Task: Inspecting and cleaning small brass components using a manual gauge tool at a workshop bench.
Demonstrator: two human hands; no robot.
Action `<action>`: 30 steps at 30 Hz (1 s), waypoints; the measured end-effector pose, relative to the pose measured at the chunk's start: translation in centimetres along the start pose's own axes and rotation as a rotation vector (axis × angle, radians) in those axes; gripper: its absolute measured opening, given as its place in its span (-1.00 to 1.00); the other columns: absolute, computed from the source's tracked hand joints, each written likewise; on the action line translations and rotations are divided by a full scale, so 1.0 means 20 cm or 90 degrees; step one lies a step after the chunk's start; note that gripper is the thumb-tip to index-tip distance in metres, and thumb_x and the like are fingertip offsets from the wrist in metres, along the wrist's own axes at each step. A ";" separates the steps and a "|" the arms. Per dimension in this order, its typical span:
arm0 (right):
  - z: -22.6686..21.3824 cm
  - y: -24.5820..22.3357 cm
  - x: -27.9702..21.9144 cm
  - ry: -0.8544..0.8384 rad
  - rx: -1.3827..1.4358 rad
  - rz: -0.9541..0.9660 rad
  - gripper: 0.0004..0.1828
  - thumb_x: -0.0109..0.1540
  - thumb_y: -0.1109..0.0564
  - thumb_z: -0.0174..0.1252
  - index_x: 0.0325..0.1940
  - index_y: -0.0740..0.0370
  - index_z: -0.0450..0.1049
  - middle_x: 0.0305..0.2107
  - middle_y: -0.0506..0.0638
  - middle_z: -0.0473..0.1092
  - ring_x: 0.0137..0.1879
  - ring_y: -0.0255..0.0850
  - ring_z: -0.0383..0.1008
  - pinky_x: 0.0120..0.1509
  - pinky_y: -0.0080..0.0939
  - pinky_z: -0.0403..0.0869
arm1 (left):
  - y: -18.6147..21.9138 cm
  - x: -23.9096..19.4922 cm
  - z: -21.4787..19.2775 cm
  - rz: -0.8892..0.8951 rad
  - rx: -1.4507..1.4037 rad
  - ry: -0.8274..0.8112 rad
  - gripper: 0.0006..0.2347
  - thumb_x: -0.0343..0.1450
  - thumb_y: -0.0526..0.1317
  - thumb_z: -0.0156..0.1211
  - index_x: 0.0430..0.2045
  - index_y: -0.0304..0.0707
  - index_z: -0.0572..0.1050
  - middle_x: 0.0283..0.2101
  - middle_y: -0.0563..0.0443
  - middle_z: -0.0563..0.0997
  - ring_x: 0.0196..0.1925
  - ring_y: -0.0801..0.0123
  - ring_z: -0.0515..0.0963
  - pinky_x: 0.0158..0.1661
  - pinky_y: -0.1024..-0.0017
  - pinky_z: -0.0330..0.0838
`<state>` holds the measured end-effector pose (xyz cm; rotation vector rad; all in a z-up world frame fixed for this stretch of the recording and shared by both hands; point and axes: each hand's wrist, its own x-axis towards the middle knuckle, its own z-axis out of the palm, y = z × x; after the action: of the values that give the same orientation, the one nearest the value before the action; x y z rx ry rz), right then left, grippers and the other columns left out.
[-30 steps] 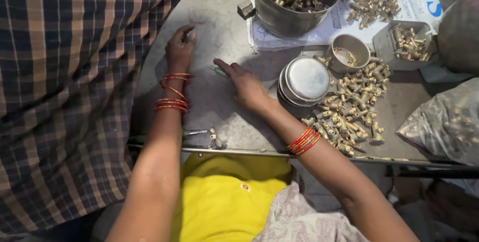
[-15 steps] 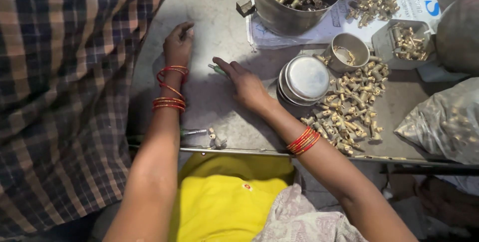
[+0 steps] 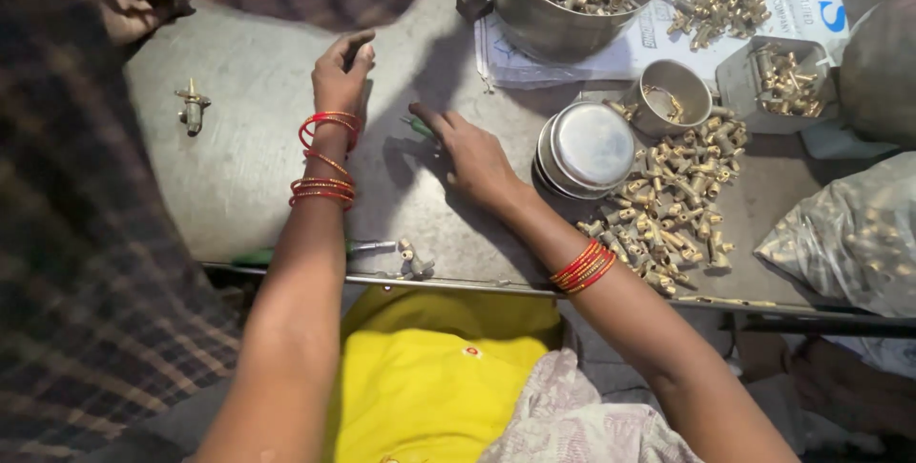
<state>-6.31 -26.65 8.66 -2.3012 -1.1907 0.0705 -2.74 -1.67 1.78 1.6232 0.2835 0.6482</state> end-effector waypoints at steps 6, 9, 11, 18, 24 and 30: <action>0.00 -0.01 0.00 0.012 -0.046 -0.006 0.04 0.00 0.40 0.20 0.53 -0.10 0.09 -0.08 0.18 0.39 -0.08 0.24 0.47 -0.05 0.15 0.47 | -0.09 0.04 0.01 0.026 0.027 0.020 -0.81 0.50 -0.31 0.19 -0.03 -0.27 0.62 -0.17 0.12 0.70 -0.15 0.53 0.65 -0.06 0.53 0.54; 0.01 -0.01 0.00 0.019 -0.050 -0.008 0.01 0.04 0.38 0.20 0.54 -0.11 0.09 -0.07 0.16 0.40 -0.06 0.23 0.48 -0.05 0.14 0.47 | -0.07 0.02 0.00 0.005 -0.043 0.002 -0.81 0.50 -0.32 0.19 -0.03 -0.28 0.61 -0.21 0.13 0.67 -0.19 0.56 0.62 -0.09 0.54 0.54; 0.00 -0.01 0.00 0.006 -0.034 0.006 -0.01 0.06 0.38 0.20 0.54 -0.11 0.09 -0.09 0.15 0.40 -0.07 0.20 0.49 -0.05 0.13 0.47 | -0.07 0.02 0.01 -0.003 -0.051 0.001 -0.81 0.50 -0.32 0.19 -0.04 -0.29 0.62 -0.23 0.14 0.67 -0.22 0.58 0.61 -0.11 0.55 0.54; 0.01 0.00 0.00 0.025 -0.039 -0.016 0.00 0.05 0.38 0.21 0.53 -0.10 0.11 -0.07 0.17 0.40 -0.07 0.25 0.48 -0.06 0.16 0.47 | -0.04 0.02 0.00 -0.011 -0.051 0.008 -0.81 0.50 -0.31 0.19 -0.04 -0.28 0.62 -0.24 0.14 0.67 -0.23 0.58 0.61 -0.14 0.57 0.53; 0.02 0.01 0.00 0.016 -0.041 -0.006 0.05 -0.01 0.41 0.23 0.52 -0.11 0.10 -0.07 0.15 0.40 -0.08 0.23 0.49 -0.06 0.15 0.48 | -0.12 0.05 0.00 -0.005 -0.048 0.019 -0.80 0.50 -0.30 0.21 -0.01 -0.29 0.62 -0.24 0.11 0.66 -0.23 0.55 0.59 -0.13 0.55 0.52; 0.02 0.01 0.01 0.012 -0.052 -0.004 0.05 0.00 0.41 0.24 0.53 -0.11 0.10 -0.08 0.14 0.40 -0.09 0.20 0.50 -0.07 0.14 0.49 | -0.21 0.10 -0.02 0.033 -0.009 0.063 -0.77 0.49 -0.29 0.22 0.02 -0.32 0.57 -0.02 -0.03 0.70 0.00 0.42 0.66 0.06 0.49 0.51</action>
<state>-6.22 -26.45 8.23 -2.3635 -1.2127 -0.0017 -0.49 0.45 -1.83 1.5923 0.3095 0.7706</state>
